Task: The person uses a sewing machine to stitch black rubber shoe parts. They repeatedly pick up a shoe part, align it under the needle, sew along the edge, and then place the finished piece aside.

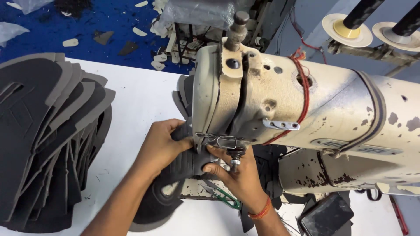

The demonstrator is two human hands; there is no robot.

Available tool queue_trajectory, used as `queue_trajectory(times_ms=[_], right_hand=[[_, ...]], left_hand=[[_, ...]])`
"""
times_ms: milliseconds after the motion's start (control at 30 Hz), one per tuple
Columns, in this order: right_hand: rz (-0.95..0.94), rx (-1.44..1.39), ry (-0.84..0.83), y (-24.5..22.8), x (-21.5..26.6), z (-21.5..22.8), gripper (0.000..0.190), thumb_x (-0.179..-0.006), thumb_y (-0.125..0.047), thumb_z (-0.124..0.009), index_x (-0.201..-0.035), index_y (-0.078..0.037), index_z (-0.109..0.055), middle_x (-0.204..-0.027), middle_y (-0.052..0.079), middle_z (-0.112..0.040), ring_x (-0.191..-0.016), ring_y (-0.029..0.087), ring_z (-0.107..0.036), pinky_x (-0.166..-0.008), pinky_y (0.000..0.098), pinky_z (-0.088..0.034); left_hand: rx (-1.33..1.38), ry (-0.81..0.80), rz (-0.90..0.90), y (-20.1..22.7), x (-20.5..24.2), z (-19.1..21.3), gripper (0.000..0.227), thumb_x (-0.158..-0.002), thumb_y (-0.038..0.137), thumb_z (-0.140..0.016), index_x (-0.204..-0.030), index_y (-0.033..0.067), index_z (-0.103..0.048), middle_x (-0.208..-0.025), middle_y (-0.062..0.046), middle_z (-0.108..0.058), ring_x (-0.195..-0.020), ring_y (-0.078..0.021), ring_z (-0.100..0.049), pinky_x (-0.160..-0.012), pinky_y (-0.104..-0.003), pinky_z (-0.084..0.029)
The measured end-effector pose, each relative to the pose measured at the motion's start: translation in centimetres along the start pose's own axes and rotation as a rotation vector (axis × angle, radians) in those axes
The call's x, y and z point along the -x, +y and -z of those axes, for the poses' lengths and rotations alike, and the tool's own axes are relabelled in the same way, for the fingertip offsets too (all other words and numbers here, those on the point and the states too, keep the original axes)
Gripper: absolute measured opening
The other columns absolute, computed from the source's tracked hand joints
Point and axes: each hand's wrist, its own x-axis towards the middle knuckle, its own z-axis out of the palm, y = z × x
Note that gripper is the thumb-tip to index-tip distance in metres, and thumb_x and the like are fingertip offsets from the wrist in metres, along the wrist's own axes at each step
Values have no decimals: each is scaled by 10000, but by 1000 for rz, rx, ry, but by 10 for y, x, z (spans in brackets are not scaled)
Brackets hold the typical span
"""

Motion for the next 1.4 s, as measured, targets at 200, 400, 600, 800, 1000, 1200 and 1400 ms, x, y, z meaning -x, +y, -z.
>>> queue_trajectory(times_ms=[200,400,600,800,1000,1200,1400], right_hand=[[11,46,79,-13,0,-1,452,-756,-400,-852,-1100,-113,-788,-1154,57,-706,-1117,297,-536,-964,422,-435],[98,106,154,-15,4,0,446,-770,-375,-845,-1123,-111,-781,-1209,79,-691,-1192,334,-479,-1036,472,-361],[80,130,148,-19,8,0,441,-806,-405,-829,-1131,-114,-767,-1160,54,-699,-1162,333,-490,-1069,489,-328],[145,267,208,-29,13,-6,407,-846,-370,-799,-1148,-104,-742,-1173,55,-700,-1202,380,-496,-1112,536,-284],[162,311,220,-44,17,3,348,-853,-284,-785,-1145,-102,-730,-1189,61,-686,-1209,372,-517,-1102,555,-315],[223,255,19,-44,16,32,372,-837,-108,-733,-1209,-112,-719,-1247,73,-664,-1175,355,-533,-997,476,-410],[252,321,-72,-40,17,34,613,-741,38,-645,-1332,-125,-663,-1329,37,-643,-1147,347,-528,-1010,471,-413]], left_hand=[[-346,2,-113,29,-3,6,399,-727,84,-820,-1121,52,-763,-884,-92,-784,-747,-187,-740,-693,-329,-570],[-467,696,-934,-26,87,-34,65,-997,101,-696,-1018,64,-647,-911,-92,-668,-848,-246,-674,-889,-393,-569],[292,227,7,-99,112,-82,321,-856,212,-756,-1087,-8,-725,-684,-84,-657,-525,-151,-593,-483,-290,-463],[636,336,48,-61,83,-76,397,-927,299,-734,-885,-83,-636,-668,-86,-658,-574,-139,-616,-536,-288,-511],[511,177,-59,-57,59,-37,311,-926,224,-706,-763,-40,-686,-603,-70,-629,-501,-135,-564,-492,-295,-472],[436,-32,10,-40,57,-25,218,-935,182,-678,-866,-25,-678,-620,-48,-636,-504,-136,-592,-487,-307,-495],[427,236,-46,-30,69,-56,231,-1028,237,-565,-1029,25,-656,-605,-8,-514,-486,-100,-485,-442,-286,-402]])
